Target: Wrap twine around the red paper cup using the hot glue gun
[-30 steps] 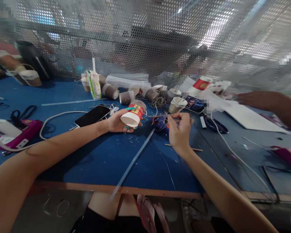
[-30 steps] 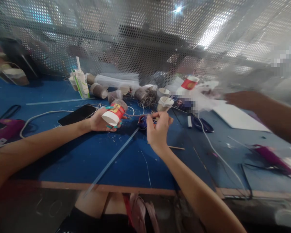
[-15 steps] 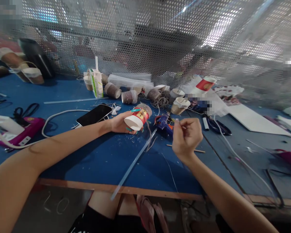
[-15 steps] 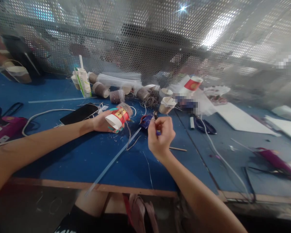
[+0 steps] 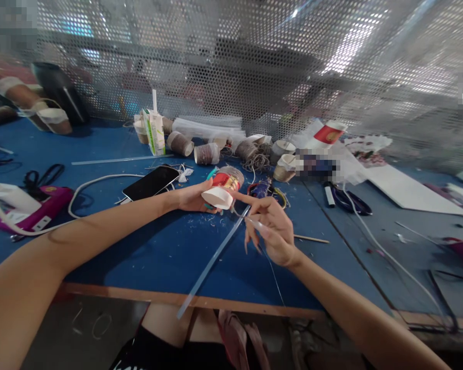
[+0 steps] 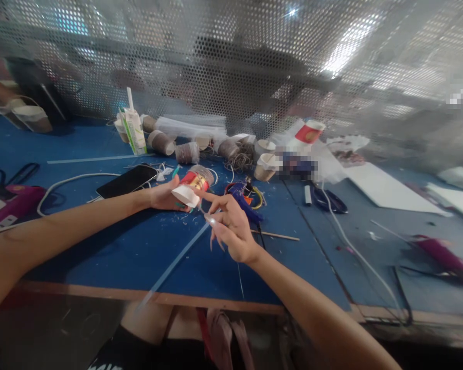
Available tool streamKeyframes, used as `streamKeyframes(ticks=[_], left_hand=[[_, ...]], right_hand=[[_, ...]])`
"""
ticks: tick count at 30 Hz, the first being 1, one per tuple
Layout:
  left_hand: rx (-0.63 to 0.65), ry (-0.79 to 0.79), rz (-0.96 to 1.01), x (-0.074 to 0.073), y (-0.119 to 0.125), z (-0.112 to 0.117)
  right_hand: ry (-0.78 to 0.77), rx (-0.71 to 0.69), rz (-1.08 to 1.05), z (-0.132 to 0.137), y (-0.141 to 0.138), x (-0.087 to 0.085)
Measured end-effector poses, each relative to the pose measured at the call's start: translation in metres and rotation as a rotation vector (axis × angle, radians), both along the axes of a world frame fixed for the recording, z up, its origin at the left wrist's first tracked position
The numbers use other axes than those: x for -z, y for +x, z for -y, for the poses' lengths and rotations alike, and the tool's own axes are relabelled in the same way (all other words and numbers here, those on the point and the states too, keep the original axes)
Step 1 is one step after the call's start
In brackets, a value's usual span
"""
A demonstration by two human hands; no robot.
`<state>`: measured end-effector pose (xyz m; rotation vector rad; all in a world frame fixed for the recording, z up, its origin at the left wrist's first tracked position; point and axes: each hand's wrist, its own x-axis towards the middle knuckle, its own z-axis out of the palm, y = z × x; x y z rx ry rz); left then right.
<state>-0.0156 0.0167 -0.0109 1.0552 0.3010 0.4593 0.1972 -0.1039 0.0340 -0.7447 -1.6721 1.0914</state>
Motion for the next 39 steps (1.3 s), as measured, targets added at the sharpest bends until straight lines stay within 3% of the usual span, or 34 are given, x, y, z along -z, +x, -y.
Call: streamKeyframes(ticks=[10, 15, 19, 23, 25, 32, 39], left_hand=[[-0.036, -0.028, 0.041, -0.002, -0.001, 0.005], [-0.055, -0.045, 0.026, -0.003, -0.002, 0.005], [-0.075, -0.061, 0.016, -0.003, -0.002, 0.005], [-0.084, -0.068, 0.027, -0.004, -0.001, 0.006], [-0.092, -0.05, 0.043, -0.006, 0.001, 0.008], [-0.112, -0.003, 0.012, -0.012, 0.004, 0.014], [-0.095, 0.041, 0.027, -0.011, 0.003, 0.014]], right_hand=[[-0.269, -0.003, -0.182, -0.004, -0.004, -0.021], [-0.324, 0.118, -0.236, -0.015, 0.004, -0.021], [-0.287, 0.273, -0.25, -0.029, 0.014, -0.014], [-0.1, 0.38, -0.327, -0.029, 0.012, -0.011], [-0.019, 0.319, -0.268, -0.023, 0.008, -0.009], [0.094, -0.087, 0.08, -0.013, 0.004, 0.005], [0.037, 0.049, -0.093, -0.017, 0.001, -0.001]])
